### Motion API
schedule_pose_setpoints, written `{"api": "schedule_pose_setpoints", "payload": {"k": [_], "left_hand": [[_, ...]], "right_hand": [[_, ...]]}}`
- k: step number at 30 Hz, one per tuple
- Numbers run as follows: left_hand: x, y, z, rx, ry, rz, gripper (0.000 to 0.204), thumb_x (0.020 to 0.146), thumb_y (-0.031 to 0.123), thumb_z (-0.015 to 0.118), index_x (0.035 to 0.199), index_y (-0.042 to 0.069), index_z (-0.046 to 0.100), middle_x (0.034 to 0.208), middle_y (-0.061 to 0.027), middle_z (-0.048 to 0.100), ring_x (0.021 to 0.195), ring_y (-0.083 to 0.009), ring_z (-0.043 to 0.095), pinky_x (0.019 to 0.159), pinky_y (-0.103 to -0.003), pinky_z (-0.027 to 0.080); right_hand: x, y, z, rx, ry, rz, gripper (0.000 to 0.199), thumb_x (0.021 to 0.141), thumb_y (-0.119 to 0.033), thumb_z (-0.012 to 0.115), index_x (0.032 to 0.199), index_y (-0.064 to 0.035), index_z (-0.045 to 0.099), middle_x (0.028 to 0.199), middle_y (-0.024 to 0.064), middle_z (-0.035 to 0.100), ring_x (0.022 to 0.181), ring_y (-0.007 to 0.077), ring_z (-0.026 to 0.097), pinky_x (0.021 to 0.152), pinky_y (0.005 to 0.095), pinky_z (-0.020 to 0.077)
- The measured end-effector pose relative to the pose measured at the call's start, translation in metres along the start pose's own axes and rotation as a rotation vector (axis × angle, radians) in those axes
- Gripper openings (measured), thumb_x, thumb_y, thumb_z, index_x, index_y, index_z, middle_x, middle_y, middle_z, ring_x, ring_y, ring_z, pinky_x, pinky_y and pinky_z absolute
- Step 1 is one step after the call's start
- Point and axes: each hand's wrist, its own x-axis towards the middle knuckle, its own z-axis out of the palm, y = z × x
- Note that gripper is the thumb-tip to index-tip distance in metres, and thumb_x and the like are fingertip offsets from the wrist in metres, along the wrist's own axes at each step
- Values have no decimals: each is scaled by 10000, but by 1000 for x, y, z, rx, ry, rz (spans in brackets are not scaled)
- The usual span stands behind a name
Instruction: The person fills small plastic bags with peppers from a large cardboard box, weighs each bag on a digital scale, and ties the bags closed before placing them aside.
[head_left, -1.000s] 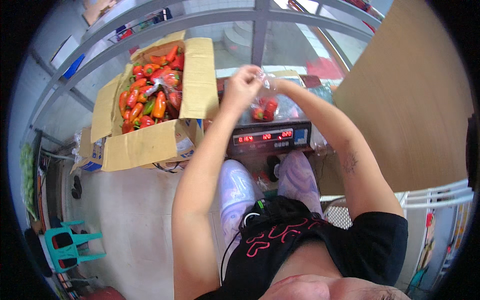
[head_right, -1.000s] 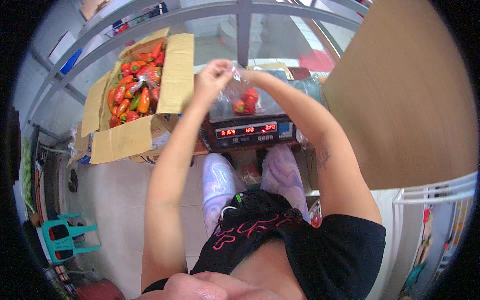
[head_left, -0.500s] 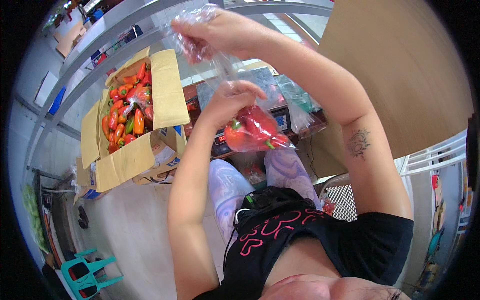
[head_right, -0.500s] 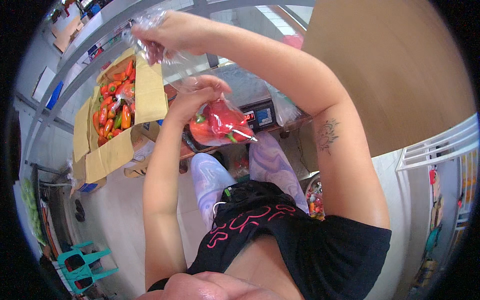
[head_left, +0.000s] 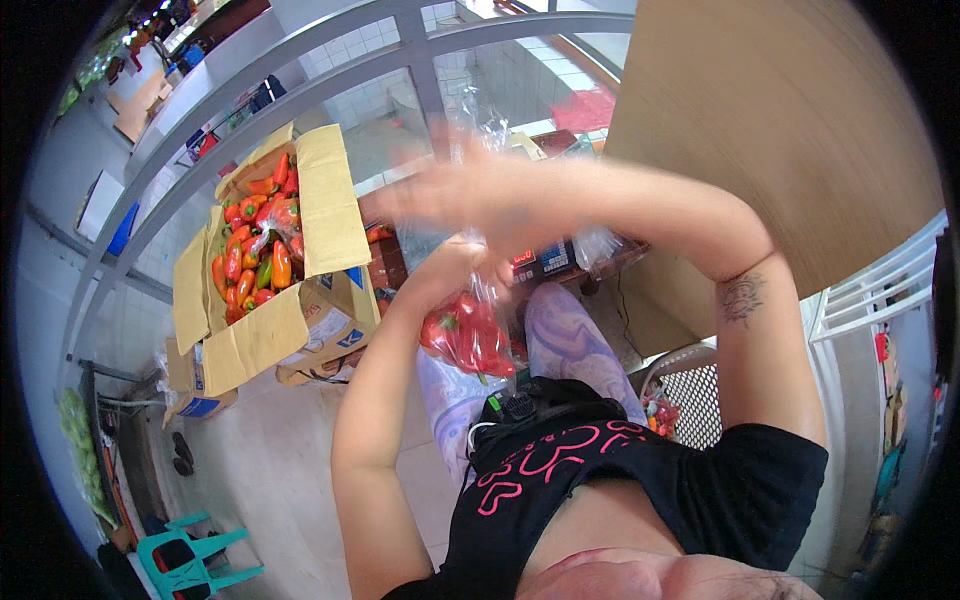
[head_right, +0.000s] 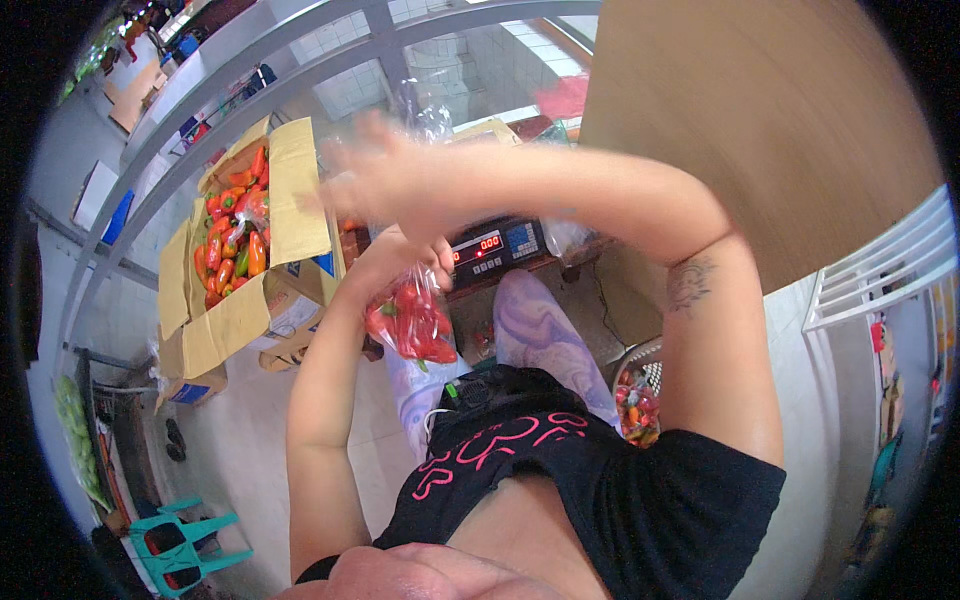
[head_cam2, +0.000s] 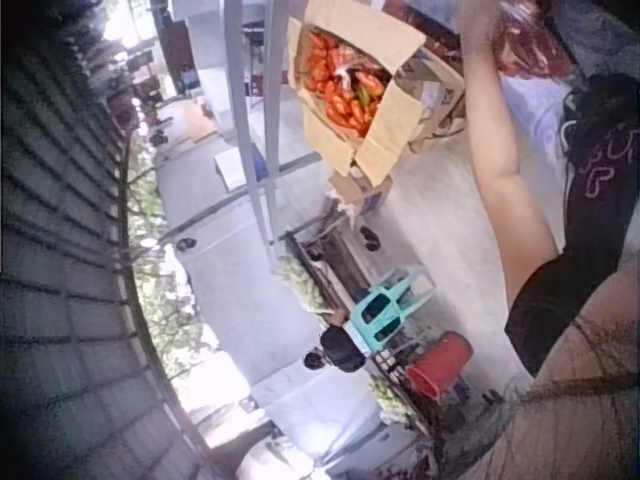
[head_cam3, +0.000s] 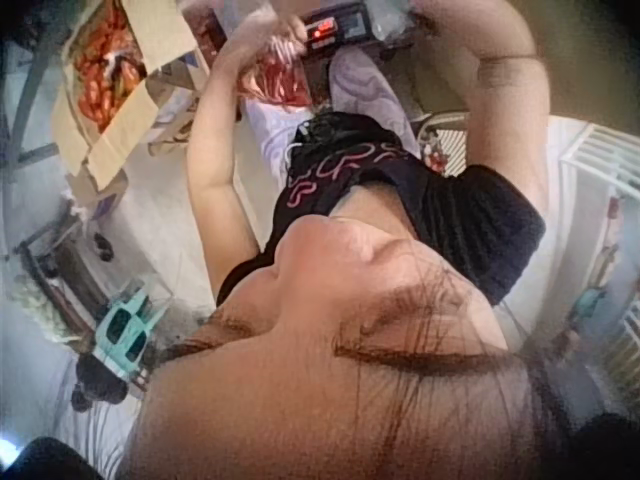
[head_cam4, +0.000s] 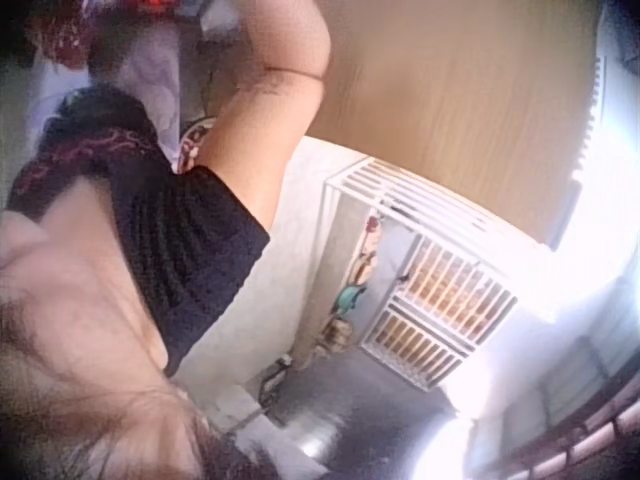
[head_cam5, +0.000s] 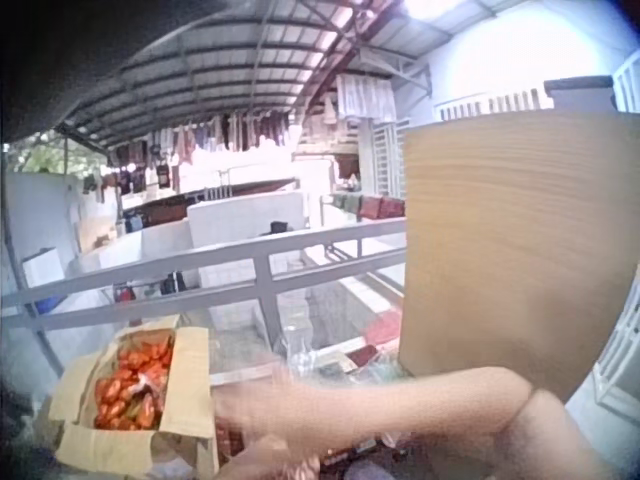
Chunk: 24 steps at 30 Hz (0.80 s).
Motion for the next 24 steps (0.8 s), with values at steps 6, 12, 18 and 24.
{"api": "schedule_pose_setpoints", "payload": {"k": [6, 12, 18, 24], "left_hand": [[8, -5, -30, 127, -507, -73, 156, 768, 148, 604, 840, 11, 589, 715, -46, 589, 647, -122, 564, 619, -253, 451], [27, 69, -28, 390, 68, 341, 229, 864, 244, 511, 773, 40, 561, 684, 5, 552, 642, -67, 516, 613, -216, 423], [5, 97, 47, 373, -509, 642, 190, 868, 185, 505, 852, 3, 558, 830, -13, 540, 791, -97, 477, 729, -232, 387], [12, 65, 4, 868, 337, 704, 135, 855, 159, 522, 861, 39, 584, 866, -5, 557, 803, -106, 493, 748, -253, 390]], "right_hand": [[-82, 26, 30, 1037, -786, 377, 300, 813, -314, 544, 814, -18, 590, 589, 41, 535, 515, 182, 484, 473, 339, 381], [-141, 13, 76, 2246, 382, 590, 232, 892, -251, 423, 752, -81, 498, 563, -26, 427, 474, 118, 382, 471, 286, 348], [-108, -45, 79, 2256, 560, 445, 193, 794, -259, 575, 722, -87, 521, 587, -1, 467, 500, 122, 421, 489, 291, 337], [-111, -12, 38, 1536, 459, 992, 265, 868, -281, 509, 729, -59, 548, 579, -16, 466, 469, 72, 416, 422, 205, 321]]}}
